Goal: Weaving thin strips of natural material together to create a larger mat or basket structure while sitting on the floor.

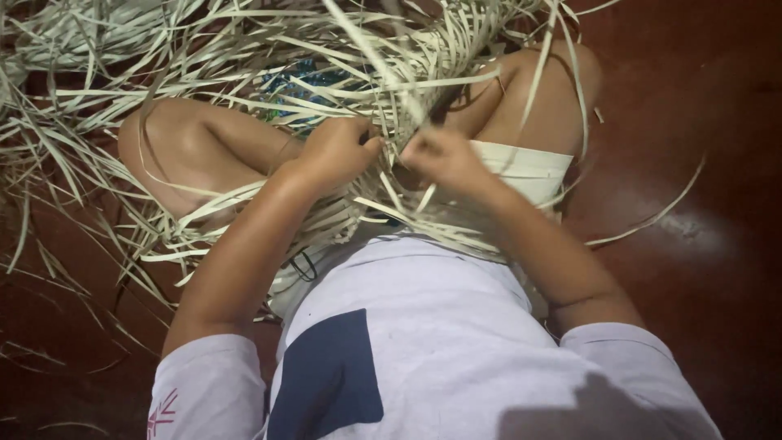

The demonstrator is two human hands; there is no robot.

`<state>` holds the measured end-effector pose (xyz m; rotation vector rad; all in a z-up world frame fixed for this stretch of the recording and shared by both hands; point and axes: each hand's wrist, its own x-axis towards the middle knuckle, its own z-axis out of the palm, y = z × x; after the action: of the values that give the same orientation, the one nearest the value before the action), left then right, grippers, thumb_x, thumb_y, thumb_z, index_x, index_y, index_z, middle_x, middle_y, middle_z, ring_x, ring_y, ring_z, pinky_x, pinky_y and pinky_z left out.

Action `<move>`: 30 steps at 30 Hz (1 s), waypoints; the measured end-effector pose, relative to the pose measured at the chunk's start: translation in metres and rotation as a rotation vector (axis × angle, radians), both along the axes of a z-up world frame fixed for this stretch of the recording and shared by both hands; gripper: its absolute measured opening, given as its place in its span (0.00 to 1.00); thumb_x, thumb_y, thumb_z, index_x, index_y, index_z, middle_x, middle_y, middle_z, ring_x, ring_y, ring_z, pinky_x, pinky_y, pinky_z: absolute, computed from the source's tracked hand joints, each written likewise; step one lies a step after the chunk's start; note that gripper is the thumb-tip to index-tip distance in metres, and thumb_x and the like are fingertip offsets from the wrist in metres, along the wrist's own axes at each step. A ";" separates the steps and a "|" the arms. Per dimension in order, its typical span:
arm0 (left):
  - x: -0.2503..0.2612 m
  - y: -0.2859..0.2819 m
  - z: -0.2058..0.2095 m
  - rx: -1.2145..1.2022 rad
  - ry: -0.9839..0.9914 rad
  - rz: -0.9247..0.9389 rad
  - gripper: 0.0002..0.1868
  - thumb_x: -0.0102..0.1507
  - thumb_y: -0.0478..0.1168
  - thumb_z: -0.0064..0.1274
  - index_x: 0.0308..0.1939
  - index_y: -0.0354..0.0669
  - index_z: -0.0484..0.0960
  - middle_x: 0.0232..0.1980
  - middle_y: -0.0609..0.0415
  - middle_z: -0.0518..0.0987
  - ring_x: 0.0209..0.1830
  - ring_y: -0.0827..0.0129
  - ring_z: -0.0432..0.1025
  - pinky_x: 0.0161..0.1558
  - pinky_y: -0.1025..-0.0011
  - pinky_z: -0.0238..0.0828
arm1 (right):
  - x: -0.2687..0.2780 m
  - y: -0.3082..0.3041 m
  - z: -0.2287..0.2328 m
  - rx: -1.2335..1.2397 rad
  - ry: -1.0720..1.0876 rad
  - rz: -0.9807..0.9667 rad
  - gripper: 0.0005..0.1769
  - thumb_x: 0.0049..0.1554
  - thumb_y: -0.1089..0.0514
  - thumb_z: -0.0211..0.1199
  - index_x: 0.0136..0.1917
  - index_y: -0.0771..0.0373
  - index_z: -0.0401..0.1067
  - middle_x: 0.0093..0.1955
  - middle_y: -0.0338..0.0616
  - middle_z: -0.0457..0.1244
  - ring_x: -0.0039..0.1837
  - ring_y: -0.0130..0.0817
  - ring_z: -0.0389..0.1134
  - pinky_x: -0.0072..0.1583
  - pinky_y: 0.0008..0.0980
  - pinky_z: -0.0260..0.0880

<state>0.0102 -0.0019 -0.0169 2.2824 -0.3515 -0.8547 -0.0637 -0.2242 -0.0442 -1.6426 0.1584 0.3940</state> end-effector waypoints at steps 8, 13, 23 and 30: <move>0.002 0.001 -0.003 -0.037 -0.019 0.017 0.14 0.66 0.44 0.51 0.35 0.37 0.84 0.26 0.45 0.79 0.29 0.55 0.77 0.35 0.61 0.73 | -0.009 0.018 -0.026 0.095 0.250 0.132 0.14 0.60 0.50 0.66 0.39 0.62 0.77 0.24 0.45 0.65 0.26 0.28 0.64 0.26 0.26 0.60; 0.000 0.001 0.010 -0.022 -0.036 -0.041 0.14 0.67 0.43 0.51 0.43 0.36 0.85 0.32 0.43 0.82 0.35 0.51 0.80 0.38 0.60 0.75 | 0.015 0.005 -0.015 0.065 0.226 0.001 0.10 0.61 0.49 0.67 0.47 0.58 0.77 0.33 0.40 0.69 0.34 0.26 0.72 0.32 0.21 0.70; 0.004 -0.002 0.018 0.054 -0.013 -0.085 0.18 0.67 0.49 0.52 0.43 0.36 0.85 0.35 0.38 0.83 0.41 0.44 0.79 0.45 0.52 0.74 | 0.093 0.015 0.037 0.282 -0.029 -0.183 0.13 0.59 0.54 0.68 0.37 0.64 0.76 0.27 0.44 0.65 0.29 0.30 0.70 0.32 0.25 0.71; 0.008 -0.008 0.032 0.089 0.076 -0.035 0.14 0.60 0.45 0.52 0.40 0.41 0.86 0.35 0.46 0.83 0.37 0.53 0.77 0.43 0.58 0.73 | 0.070 0.006 0.041 -0.005 0.073 -0.009 0.10 0.55 0.55 0.73 0.45 0.61 0.76 0.33 0.40 0.66 0.30 0.22 0.61 0.31 0.23 0.60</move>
<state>0.0181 -0.0103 0.0155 2.3238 -0.3255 -0.9898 0.0065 -0.2185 -0.0033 -1.6326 0.2223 0.4472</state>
